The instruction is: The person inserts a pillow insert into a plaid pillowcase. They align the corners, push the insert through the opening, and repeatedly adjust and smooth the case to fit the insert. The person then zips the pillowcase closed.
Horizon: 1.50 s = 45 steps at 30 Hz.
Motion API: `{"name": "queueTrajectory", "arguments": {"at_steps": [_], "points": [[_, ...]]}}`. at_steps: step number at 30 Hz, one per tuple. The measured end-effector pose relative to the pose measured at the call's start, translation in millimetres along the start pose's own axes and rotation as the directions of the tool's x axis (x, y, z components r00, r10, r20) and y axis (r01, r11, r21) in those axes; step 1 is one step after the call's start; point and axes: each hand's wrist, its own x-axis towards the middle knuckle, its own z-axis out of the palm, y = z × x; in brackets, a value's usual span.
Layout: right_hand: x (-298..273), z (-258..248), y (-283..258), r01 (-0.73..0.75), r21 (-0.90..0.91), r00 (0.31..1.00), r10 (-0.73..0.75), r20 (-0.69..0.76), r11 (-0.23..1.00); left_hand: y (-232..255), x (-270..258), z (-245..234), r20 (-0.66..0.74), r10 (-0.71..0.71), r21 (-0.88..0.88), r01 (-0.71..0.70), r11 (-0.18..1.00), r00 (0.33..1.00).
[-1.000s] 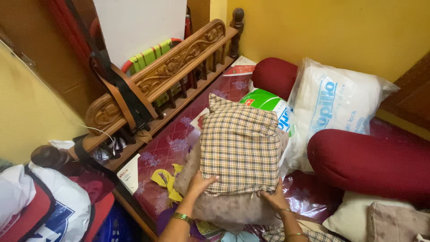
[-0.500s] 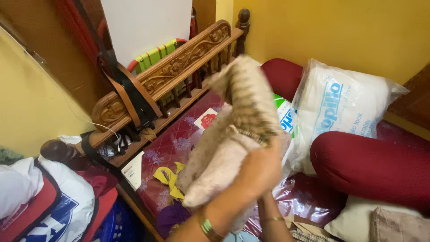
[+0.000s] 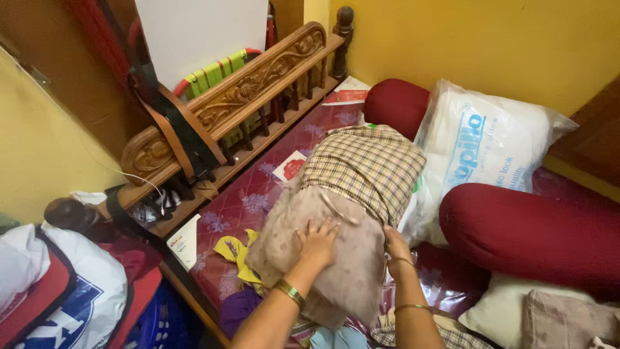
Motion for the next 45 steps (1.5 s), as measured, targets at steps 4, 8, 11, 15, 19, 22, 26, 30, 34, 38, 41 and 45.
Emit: {"name": "queueTrajectory", "arguments": {"at_steps": [4,8,11,15,19,22,26,30,34,38,41,45], "points": [[-25.4,37.9,-22.9,0.337,-0.653,0.886,-0.463,-0.024,0.678,-7.7,-9.7,53.3,-0.240,0.043,0.084,-0.024,0.996,0.970],[-66.4,83.1,-51.3,0.486,-0.773,0.722,-0.685,0.093,0.407,-10.7,-9.0,35.2,-0.223,-0.041,0.104,0.065,0.992,0.974],[-82.4,111.6,-64.6,0.583,-0.745,0.656,-0.728,0.198,0.323,-16.2,-5.4,12.3,-0.013,-0.180,0.032,0.180,0.983,0.984],[-84.7,141.6,-77.6,0.549,-0.807,0.671,-0.689,0.273,0.215,-19.0,8.9,18.3,0.007,-0.220,0.016,0.220,0.975,0.975],[-92.7,154.4,-81.5,0.469,-0.870,0.700,-0.665,0.259,0.155,-25.9,12.9,34.2,-0.011,-0.208,0.010,0.208,0.978,0.978],[-96.9,162.6,-89.3,0.422,-0.900,0.678,-0.696,0.235,0.107,-27.8,13.6,35.1,0.016,-0.204,0.009,0.203,0.979,0.979],[-85.5,173.1,-94.4,0.388,-0.914,0.688,-0.697,0.201,0.119,-30.0,12.0,33.0,-0.010,-0.187,-0.014,0.187,0.982,0.982],[-62.5,179.7,-83.0,0.413,-0.901,0.667,-0.717,0.202,0.130,-32.5,10.4,28.9,-0.005,-0.171,-0.063,0.170,0.983,0.985],[-55.9,186.5,-71.2,0.444,-0.893,0.674,-0.683,0.283,0.068,-35.5,14.2,35.6,0.056,-0.174,-0.026,0.175,0.984,0.983],[-67.7,205.7,-66.1,0.438,-0.899,0.693,-0.645,0.322,0.022,-46.5,32.7,72.9,-0.059,-0.150,0.113,0.156,0.981,0.987],[-75.9,208.5,-67.2,0.466,-0.883,0.588,-0.763,0.267,0.050,-54.0,37.1,100.0,-0.274,-0.092,0.233,0.159,0.959,0.957],[-71.1,197.1,-81.2,0.510,-0.859,0.480,-0.839,0.257,0.028,-49.1,26.3,74.5,-0.101,-0.132,0.068,0.139,0.988,0.986]]}}
